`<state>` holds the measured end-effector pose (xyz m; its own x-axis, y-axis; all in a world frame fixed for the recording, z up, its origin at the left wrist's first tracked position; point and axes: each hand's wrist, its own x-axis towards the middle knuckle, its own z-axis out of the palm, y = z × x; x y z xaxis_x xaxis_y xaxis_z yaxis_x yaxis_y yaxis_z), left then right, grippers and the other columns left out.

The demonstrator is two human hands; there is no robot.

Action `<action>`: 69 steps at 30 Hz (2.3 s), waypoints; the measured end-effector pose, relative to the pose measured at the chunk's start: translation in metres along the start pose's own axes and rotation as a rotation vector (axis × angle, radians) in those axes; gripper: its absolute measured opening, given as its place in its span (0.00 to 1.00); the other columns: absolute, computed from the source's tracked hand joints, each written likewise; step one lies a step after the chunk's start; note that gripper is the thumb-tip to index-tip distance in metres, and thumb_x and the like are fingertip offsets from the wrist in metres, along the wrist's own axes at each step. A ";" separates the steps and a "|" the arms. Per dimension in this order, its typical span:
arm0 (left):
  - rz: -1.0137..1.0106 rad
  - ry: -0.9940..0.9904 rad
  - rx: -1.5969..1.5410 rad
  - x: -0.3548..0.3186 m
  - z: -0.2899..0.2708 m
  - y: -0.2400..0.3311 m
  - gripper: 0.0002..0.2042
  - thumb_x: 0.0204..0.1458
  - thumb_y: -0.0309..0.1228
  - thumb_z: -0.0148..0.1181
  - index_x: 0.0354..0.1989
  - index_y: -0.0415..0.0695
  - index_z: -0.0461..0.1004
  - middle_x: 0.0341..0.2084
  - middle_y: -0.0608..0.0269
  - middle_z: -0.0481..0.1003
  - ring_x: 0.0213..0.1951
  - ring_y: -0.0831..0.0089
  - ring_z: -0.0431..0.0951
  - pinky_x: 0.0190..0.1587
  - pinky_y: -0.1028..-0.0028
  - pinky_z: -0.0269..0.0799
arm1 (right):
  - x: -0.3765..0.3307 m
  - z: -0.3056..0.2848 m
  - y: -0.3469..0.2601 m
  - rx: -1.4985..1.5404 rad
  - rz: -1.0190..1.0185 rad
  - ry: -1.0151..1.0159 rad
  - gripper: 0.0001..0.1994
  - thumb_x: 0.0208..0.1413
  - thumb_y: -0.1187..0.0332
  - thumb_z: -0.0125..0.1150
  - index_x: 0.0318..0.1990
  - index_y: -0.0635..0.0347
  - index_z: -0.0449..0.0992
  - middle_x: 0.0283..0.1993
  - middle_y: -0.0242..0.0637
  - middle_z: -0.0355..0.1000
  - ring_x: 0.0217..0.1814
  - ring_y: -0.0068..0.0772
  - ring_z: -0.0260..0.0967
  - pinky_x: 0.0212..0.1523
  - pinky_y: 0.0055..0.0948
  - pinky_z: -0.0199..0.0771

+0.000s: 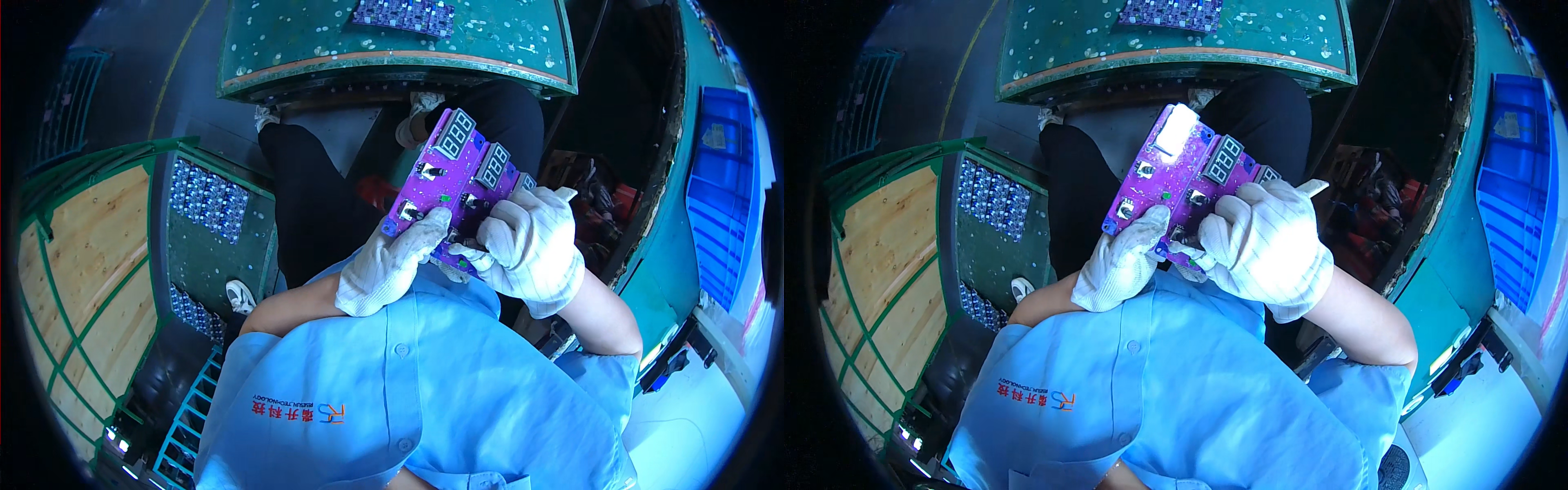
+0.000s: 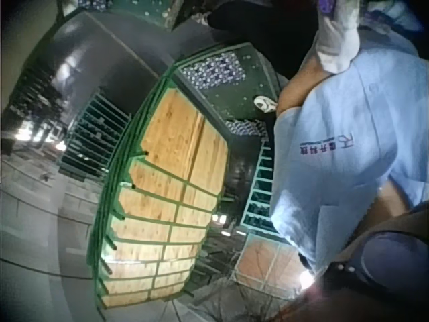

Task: The recorder is assembling multiple printed circuit board (PCB) components, connecting parts and checking the alignment of the boards.

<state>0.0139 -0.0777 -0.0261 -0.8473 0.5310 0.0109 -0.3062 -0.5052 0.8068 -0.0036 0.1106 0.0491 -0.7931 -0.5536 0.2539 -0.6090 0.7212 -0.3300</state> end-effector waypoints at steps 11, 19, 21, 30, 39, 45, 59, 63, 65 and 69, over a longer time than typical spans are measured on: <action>-0.426 0.102 -0.024 -0.009 -0.012 -0.011 0.14 0.55 0.23 0.43 0.51 0.36 0.60 0.46 0.56 0.67 0.48 0.72 0.69 0.52 0.75 0.66 | -0.005 0.002 0.004 0.060 0.048 0.107 0.21 0.34 0.50 0.65 0.23 0.56 0.66 0.24 0.33 0.66 0.22 0.34 0.63 0.25 0.32 0.61; -0.392 0.012 -0.378 0.017 0.009 0.023 0.23 0.55 0.27 0.43 0.60 0.42 0.49 0.53 0.55 0.61 0.54 0.71 0.63 0.54 0.73 0.62 | -0.006 -0.019 0.023 0.044 0.124 0.273 0.14 0.39 0.63 0.64 0.27 0.59 0.65 0.23 0.36 0.67 0.20 0.38 0.63 0.21 0.33 0.62; -0.361 0.005 -0.261 0.020 0.018 0.034 0.24 0.54 0.27 0.43 0.60 0.43 0.48 0.53 0.55 0.61 0.54 0.72 0.62 0.55 0.72 0.61 | -0.003 -0.017 0.013 0.069 0.138 0.143 0.15 0.38 0.58 0.63 0.26 0.58 0.66 0.23 0.37 0.65 0.22 0.38 0.63 0.24 0.33 0.63; -0.390 0.025 -0.186 0.003 0.008 0.020 0.21 0.54 0.27 0.44 0.57 0.42 0.51 0.51 0.56 0.62 0.53 0.73 0.64 0.54 0.73 0.62 | -0.006 -0.005 0.011 -0.055 0.128 0.095 0.16 0.37 0.55 0.62 0.25 0.56 0.67 0.24 0.36 0.63 0.23 0.38 0.62 0.26 0.35 0.61; -0.453 0.065 -0.253 -0.021 -0.009 0.003 0.17 0.55 0.26 0.45 0.53 0.41 0.57 0.48 0.57 0.65 0.50 0.73 0.67 0.54 0.74 0.63 | -0.006 -0.002 0.008 -0.155 0.115 0.069 0.14 0.40 0.55 0.59 0.23 0.55 0.67 0.23 0.35 0.64 0.27 0.39 0.64 0.29 0.37 0.62; -0.442 0.088 -0.269 -0.031 -0.018 -0.017 0.15 0.55 0.26 0.46 0.51 0.39 0.60 0.47 0.57 0.66 0.49 0.73 0.68 0.54 0.75 0.63 | -0.004 -0.006 0.013 -0.140 0.030 0.006 0.12 0.38 0.58 0.58 0.23 0.56 0.67 0.22 0.36 0.65 0.26 0.40 0.67 0.28 0.37 0.64; -0.355 0.156 -0.197 0.018 0.000 0.017 0.33 0.47 0.46 0.52 0.58 0.39 0.50 0.50 0.52 0.64 0.49 0.62 0.69 0.50 0.62 0.67 | 0.000 -0.030 0.027 0.085 0.072 0.219 0.07 0.41 0.67 0.54 0.26 0.58 0.65 0.24 0.35 0.67 0.22 0.36 0.64 0.25 0.32 0.64; -0.359 0.085 -0.197 0.028 0.024 0.056 0.13 0.55 0.33 0.47 0.46 0.41 0.64 0.39 0.60 0.70 0.36 0.77 0.73 0.36 0.78 0.71 | 0.002 -0.022 0.012 -0.076 0.211 0.199 0.20 0.40 0.50 0.61 0.27 0.58 0.65 0.24 0.34 0.65 0.24 0.35 0.63 0.27 0.32 0.63; -0.323 0.120 -0.073 0.014 0.013 0.036 0.11 0.55 0.32 0.48 0.44 0.42 0.65 0.35 0.63 0.70 0.33 0.79 0.71 0.34 0.79 0.68 | 0.003 -0.018 -0.004 -0.114 0.266 0.233 0.20 0.40 0.51 0.62 0.28 0.58 0.66 0.25 0.34 0.65 0.28 0.37 0.63 0.32 0.35 0.63; -0.126 0.183 -0.066 0.000 0.016 0.022 0.04 0.54 0.28 0.49 0.35 0.43 0.67 0.24 0.70 0.64 0.25 0.85 0.63 0.29 0.82 0.61 | 0.013 -0.007 -0.020 0.060 0.350 0.290 0.15 0.44 0.60 0.60 0.32 0.60 0.65 0.27 0.36 0.65 0.28 0.39 0.63 0.29 0.35 0.63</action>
<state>0.0136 -0.0782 0.0014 -0.8631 0.4637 -0.1998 -0.4376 -0.4894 0.7543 -0.0020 0.0919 0.0648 -0.9237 -0.1349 0.3587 -0.3097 0.8139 -0.4916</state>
